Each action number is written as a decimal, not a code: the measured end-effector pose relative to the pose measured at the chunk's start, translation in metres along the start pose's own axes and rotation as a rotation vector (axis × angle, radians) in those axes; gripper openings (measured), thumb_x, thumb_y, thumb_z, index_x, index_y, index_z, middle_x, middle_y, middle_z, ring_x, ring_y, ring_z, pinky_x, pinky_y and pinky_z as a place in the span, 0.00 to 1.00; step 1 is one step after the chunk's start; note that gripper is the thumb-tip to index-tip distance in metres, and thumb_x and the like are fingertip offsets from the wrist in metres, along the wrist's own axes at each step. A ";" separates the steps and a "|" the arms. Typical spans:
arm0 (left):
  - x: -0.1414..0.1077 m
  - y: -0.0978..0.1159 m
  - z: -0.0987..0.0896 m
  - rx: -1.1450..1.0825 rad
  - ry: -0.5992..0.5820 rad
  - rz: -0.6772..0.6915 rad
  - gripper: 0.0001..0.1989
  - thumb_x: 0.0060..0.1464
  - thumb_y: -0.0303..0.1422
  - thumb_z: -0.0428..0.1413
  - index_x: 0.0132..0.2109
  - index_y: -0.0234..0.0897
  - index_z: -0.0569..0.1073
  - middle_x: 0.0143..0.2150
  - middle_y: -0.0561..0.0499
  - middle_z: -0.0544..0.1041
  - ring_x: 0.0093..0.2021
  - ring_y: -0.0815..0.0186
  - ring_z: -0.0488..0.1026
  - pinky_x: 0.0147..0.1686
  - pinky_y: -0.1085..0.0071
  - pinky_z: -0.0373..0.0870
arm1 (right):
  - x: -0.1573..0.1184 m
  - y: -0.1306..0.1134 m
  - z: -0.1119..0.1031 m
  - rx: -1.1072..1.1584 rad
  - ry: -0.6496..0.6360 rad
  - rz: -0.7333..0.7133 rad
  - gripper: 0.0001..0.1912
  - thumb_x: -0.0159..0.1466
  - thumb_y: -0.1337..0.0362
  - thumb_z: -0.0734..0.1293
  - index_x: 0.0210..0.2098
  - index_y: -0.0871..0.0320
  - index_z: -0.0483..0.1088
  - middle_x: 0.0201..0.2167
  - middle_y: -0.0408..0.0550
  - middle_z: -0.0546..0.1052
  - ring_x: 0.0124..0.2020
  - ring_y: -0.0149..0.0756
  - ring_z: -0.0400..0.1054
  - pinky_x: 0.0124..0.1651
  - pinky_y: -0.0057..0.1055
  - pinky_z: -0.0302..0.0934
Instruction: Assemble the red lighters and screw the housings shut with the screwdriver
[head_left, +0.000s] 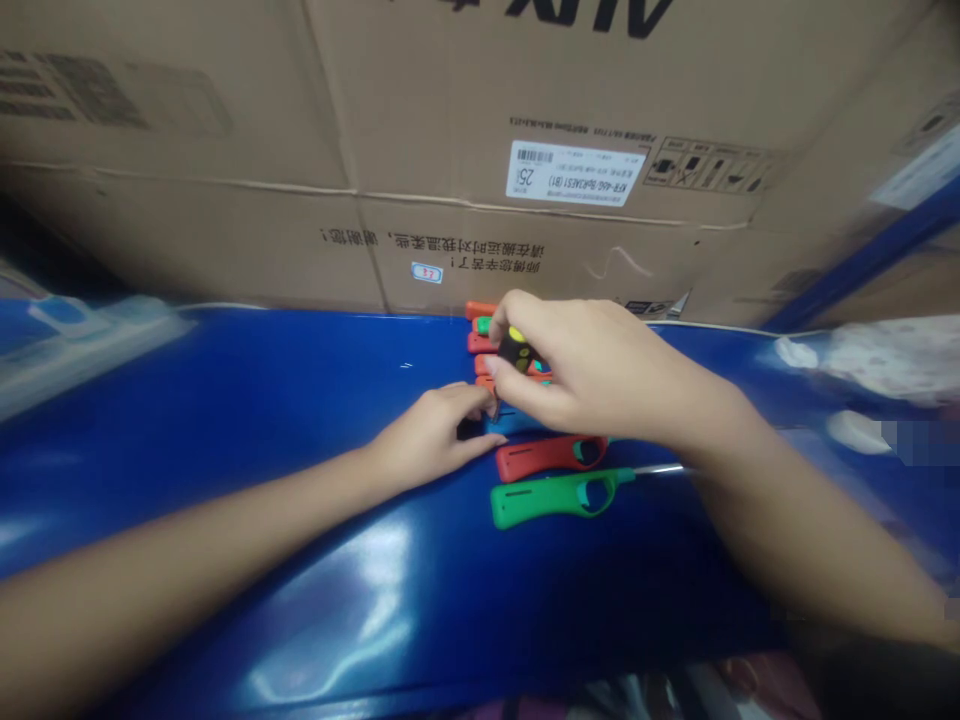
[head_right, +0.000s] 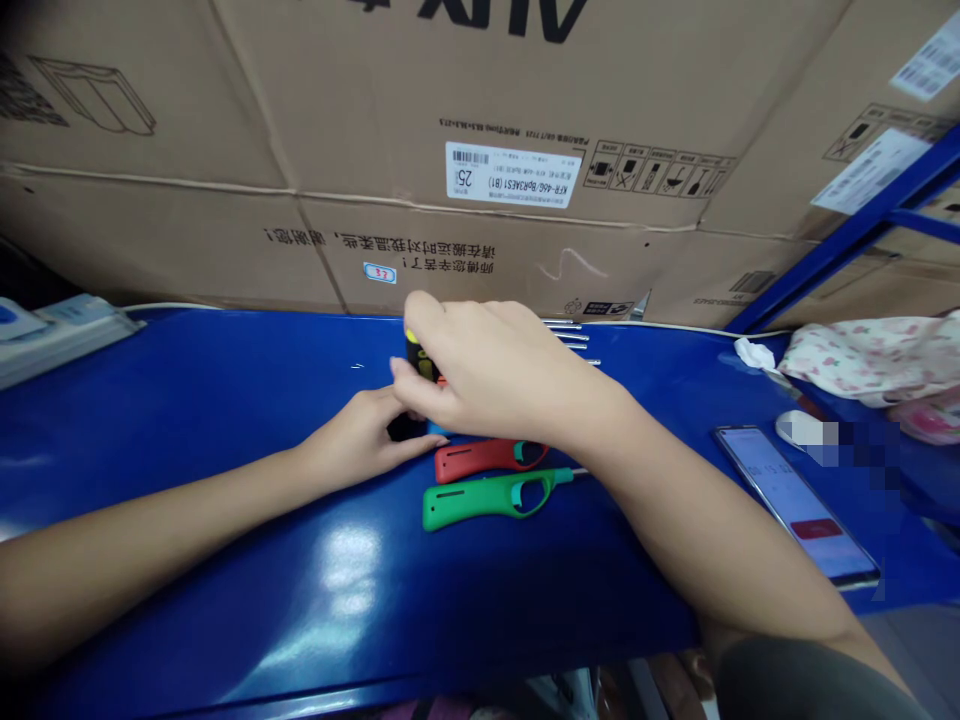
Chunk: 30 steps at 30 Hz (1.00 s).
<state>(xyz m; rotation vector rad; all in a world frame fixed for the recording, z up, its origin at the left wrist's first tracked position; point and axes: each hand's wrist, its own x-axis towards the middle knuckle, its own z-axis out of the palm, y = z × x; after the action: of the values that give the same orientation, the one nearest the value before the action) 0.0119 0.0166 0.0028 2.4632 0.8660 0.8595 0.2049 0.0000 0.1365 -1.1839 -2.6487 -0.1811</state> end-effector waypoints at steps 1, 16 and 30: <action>0.000 0.000 0.000 0.004 0.000 -0.001 0.08 0.58 0.33 0.61 0.42 0.36 0.72 0.36 0.50 0.76 0.35 0.64 0.74 0.37 0.69 0.72 | 0.000 0.000 0.000 -0.017 0.002 -0.003 0.14 0.69 0.55 0.60 0.39 0.60 0.68 0.28 0.48 0.76 0.25 0.36 0.66 0.28 0.32 0.44; -0.001 -0.001 0.001 0.011 0.009 -0.007 0.08 0.58 0.34 0.62 0.40 0.37 0.71 0.36 0.51 0.76 0.35 0.64 0.74 0.37 0.69 0.71 | 0.001 0.004 0.003 0.072 0.037 -0.025 0.13 0.68 0.60 0.59 0.48 0.60 0.65 0.37 0.50 0.78 0.31 0.37 0.69 0.30 0.31 0.51; 0.000 0.001 0.000 -0.011 -0.032 -0.036 0.09 0.58 0.34 0.62 0.42 0.36 0.71 0.37 0.51 0.75 0.37 0.64 0.73 0.39 0.69 0.71 | 0.002 0.005 0.002 -0.043 0.044 0.001 0.13 0.70 0.58 0.58 0.43 0.60 0.68 0.36 0.51 0.78 0.31 0.39 0.69 0.30 0.32 0.49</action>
<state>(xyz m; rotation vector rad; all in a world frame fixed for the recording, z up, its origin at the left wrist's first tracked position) 0.0121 0.0161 0.0034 2.4380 0.8892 0.8086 0.2067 0.0049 0.1349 -1.1802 -2.6194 -0.2626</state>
